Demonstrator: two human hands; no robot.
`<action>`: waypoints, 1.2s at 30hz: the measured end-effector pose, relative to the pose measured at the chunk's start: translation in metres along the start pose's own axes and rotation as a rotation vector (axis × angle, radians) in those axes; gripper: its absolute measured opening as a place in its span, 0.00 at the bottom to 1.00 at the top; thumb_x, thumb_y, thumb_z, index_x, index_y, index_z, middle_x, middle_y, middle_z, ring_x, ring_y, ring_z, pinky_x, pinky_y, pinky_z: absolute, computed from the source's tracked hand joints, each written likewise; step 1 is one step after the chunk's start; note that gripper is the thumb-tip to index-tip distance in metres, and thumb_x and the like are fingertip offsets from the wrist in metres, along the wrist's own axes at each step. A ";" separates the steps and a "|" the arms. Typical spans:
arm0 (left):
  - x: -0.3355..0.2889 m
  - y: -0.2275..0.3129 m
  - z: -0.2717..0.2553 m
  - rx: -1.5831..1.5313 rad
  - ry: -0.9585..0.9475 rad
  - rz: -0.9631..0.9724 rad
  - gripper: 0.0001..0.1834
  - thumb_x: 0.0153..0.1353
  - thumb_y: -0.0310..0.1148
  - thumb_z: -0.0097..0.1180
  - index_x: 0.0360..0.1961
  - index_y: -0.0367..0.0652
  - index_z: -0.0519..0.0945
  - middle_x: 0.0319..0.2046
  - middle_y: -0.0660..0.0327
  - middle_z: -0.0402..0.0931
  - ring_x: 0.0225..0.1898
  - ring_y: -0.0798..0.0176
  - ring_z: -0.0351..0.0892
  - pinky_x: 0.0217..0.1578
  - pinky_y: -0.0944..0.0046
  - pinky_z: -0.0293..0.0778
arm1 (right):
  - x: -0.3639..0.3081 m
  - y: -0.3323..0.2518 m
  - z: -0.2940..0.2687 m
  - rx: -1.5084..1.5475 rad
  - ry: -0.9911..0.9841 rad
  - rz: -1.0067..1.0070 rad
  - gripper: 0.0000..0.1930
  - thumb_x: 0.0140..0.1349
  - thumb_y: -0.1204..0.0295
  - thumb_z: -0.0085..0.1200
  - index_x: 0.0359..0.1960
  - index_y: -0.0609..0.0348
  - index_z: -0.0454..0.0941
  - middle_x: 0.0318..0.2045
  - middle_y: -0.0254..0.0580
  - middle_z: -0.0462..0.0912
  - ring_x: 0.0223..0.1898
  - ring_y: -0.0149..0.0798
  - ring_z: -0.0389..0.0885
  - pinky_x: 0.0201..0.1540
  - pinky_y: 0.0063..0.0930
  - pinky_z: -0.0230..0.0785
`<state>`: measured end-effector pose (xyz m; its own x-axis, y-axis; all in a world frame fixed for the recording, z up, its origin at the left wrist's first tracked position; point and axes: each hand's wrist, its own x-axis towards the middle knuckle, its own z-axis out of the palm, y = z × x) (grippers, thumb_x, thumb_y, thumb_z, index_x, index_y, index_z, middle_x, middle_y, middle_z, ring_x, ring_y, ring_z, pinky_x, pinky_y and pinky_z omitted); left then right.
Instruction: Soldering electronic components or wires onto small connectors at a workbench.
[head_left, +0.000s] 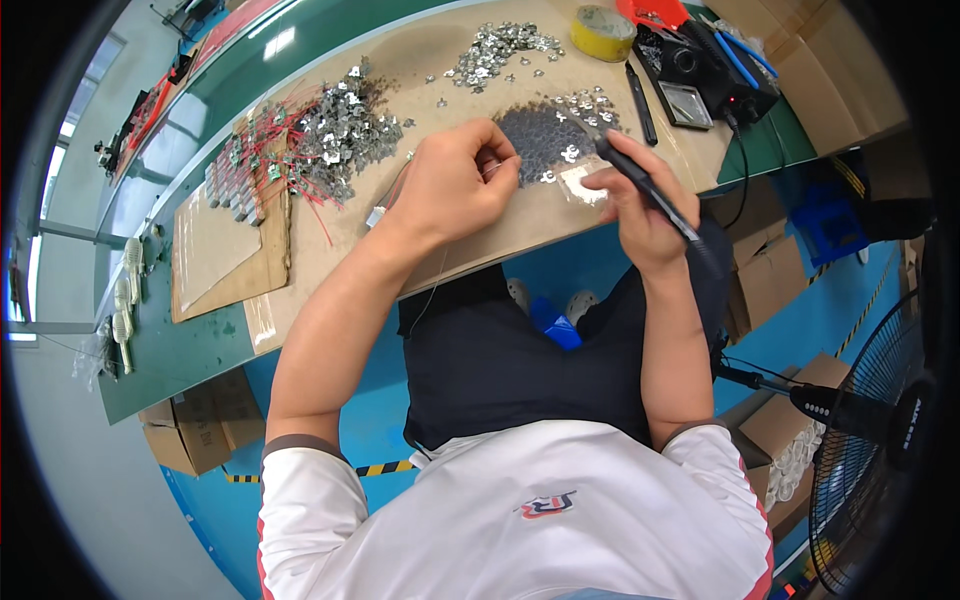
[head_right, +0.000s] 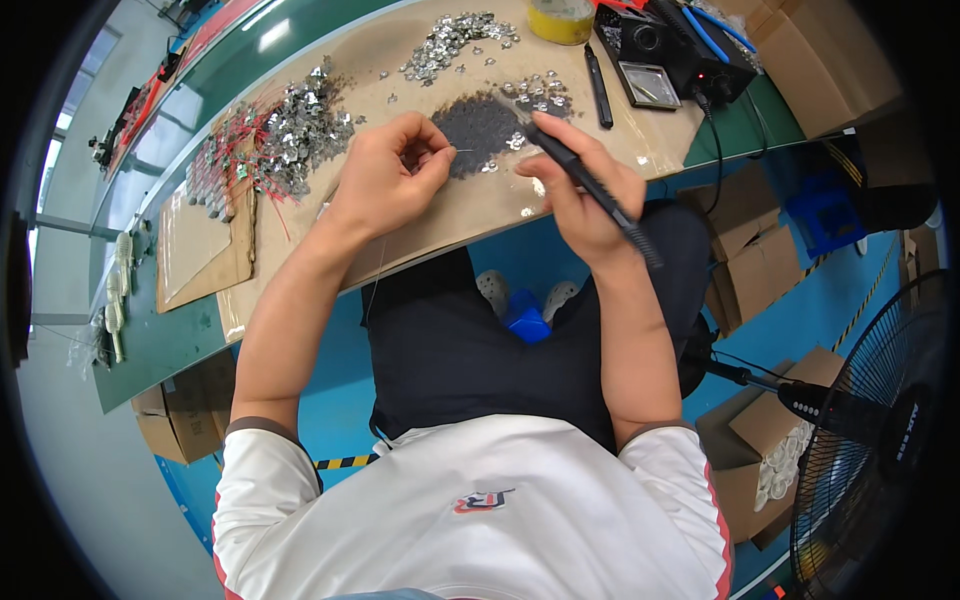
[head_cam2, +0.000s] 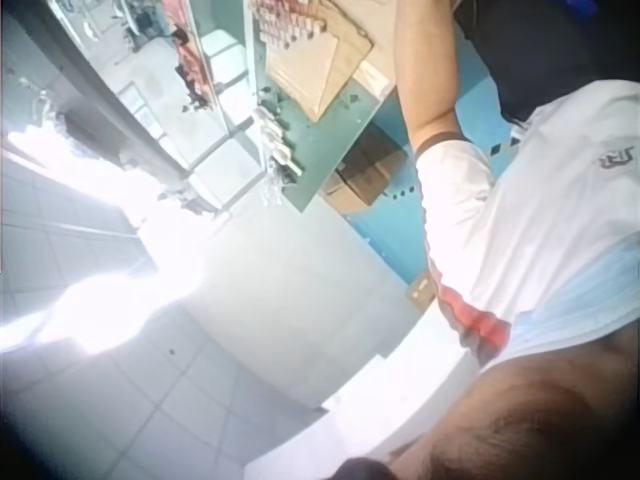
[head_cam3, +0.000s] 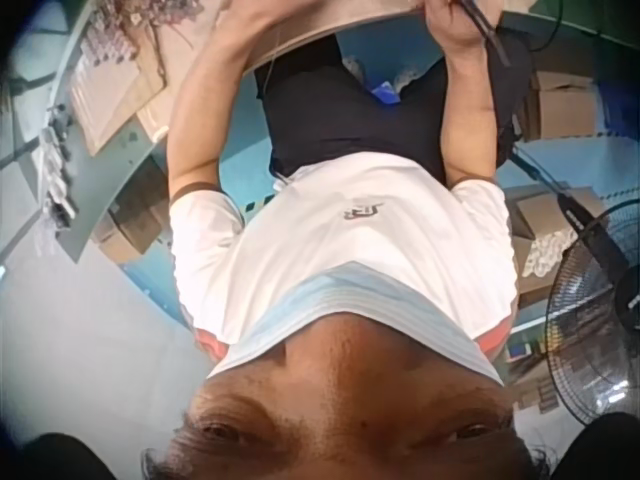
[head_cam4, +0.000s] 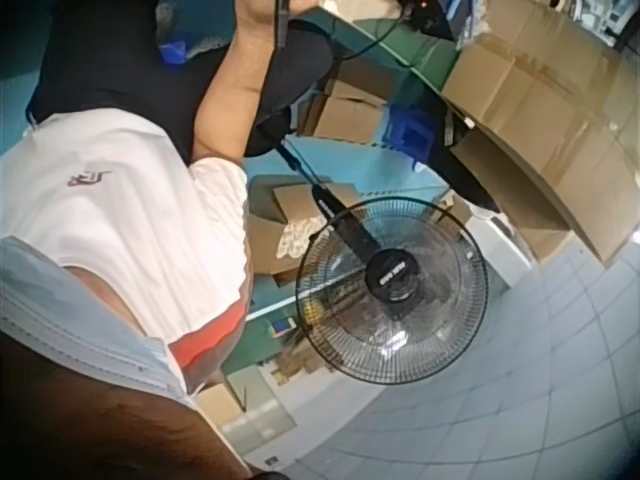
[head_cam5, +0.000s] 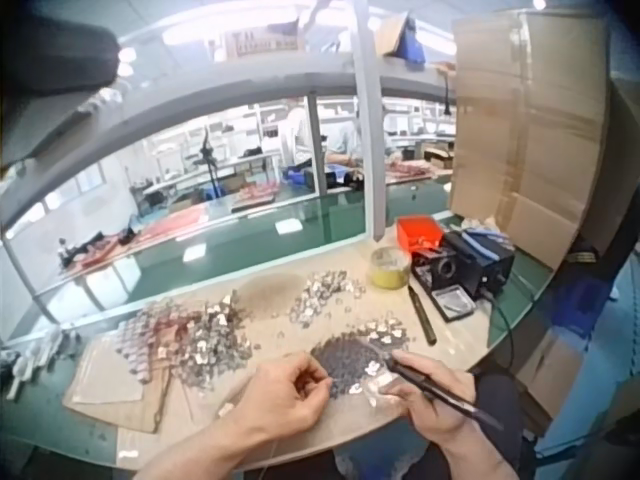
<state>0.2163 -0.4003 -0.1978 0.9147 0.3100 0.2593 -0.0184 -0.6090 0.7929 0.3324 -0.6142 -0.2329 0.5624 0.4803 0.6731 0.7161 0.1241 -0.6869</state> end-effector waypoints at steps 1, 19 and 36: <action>0.001 -0.001 0.002 0.008 0.007 0.015 0.05 0.60 0.27 0.65 0.33 0.35 0.83 0.23 0.61 0.81 0.25 0.69 0.79 0.29 0.66 0.75 | -0.004 0.001 -0.005 0.091 0.023 0.028 0.17 0.76 0.73 0.57 0.60 0.71 0.78 0.30 0.40 0.90 0.23 0.23 0.79 0.29 0.20 0.78; 0.002 0.002 0.009 0.237 -0.075 0.118 0.07 0.57 0.30 0.62 0.31 0.36 0.84 0.26 0.50 0.85 0.31 0.45 0.86 0.37 0.49 0.81 | -0.012 -0.013 -0.013 0.013 -0.060 0.034 0.07 0.65 0.83 0.57 0.41 0.75 0.83 0.30 0.47 0.88 0.30 0.34 0.91 0.37 0.26 0.87; 0.001 0.001 0.011 0.257 -0.094 0.125 0.07 0.58 0.30 0.62 0.31 0.36 0.84 0.28 0.49 0.85 0.34 0.44 0.86 0.38 0.48 0.81 | -0.012 -0.011 -0.014 0.034 -0.045 0.037 0.07 0.62 0.83 0.57 0.40 0.73 0.84 0.29 0.45 0.88 0.30 0.32 0.90 0.36 0.24 0.84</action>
<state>0.2219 -0.4082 -0.2025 0.9455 0.1595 0.2840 -0.0410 -0.8067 0.5895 0.3240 -0.6335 -0.2296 0.5685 0.5237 0.6344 0.6803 0.1342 -0.7205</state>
